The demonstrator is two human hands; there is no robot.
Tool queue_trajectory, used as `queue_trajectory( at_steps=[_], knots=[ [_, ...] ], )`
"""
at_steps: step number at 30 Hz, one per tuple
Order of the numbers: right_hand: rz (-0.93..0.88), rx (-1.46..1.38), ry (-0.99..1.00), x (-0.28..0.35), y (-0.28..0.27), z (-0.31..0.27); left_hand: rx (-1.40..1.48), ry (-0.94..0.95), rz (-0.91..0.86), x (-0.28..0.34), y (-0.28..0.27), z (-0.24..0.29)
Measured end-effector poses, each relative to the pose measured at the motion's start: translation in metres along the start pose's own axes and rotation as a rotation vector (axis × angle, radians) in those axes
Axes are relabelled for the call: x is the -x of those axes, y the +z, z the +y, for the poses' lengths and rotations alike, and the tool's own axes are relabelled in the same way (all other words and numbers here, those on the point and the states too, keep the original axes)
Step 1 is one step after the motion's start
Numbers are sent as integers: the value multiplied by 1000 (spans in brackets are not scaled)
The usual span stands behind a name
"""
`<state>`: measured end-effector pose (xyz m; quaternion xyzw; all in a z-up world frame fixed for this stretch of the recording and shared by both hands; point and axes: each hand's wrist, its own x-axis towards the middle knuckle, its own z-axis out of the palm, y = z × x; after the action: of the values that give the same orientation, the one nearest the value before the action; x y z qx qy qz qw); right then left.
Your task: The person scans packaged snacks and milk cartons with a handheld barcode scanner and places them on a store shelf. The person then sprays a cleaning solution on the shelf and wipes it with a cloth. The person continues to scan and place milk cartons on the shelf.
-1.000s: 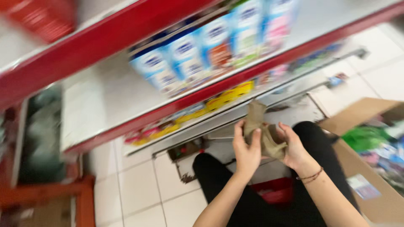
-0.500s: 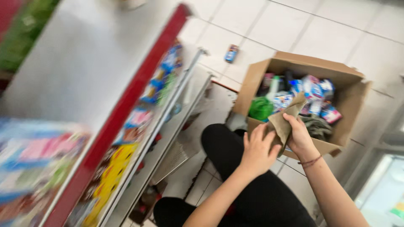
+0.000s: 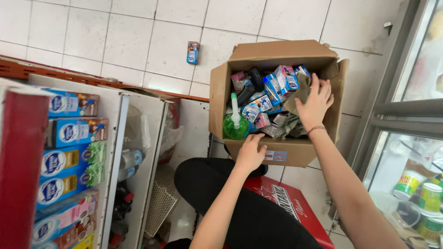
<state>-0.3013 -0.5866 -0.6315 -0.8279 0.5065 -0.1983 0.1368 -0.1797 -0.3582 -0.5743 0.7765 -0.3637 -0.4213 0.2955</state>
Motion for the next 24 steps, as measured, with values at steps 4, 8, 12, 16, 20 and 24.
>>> queue_trajectory(
  at_steps=[4, 8, 12, 16, 20, 24],
  knots=[
    [-366, 134, -359, 17, 14, 14, 25, -57, -26, -20, 21, -3],
    [-530, 233, -561, 50, 37, 38, 85, -49, -23, -25, 41, -9],
    [-524, 387, -556, 62, 50, 45, 42, -54, -30, -26, 49, -11],
    [-570, 269, -328, 48, 34, 33, 68, -36, -5, -20, 46, -7],
    [-399, -339, 95, 40, -9, 10, 179, -20, 25, -13, 39, 3],
    [-340, -825, 312, 48, -62, -20, 352, 89, 97, -2, 36, 25]
  ],
)
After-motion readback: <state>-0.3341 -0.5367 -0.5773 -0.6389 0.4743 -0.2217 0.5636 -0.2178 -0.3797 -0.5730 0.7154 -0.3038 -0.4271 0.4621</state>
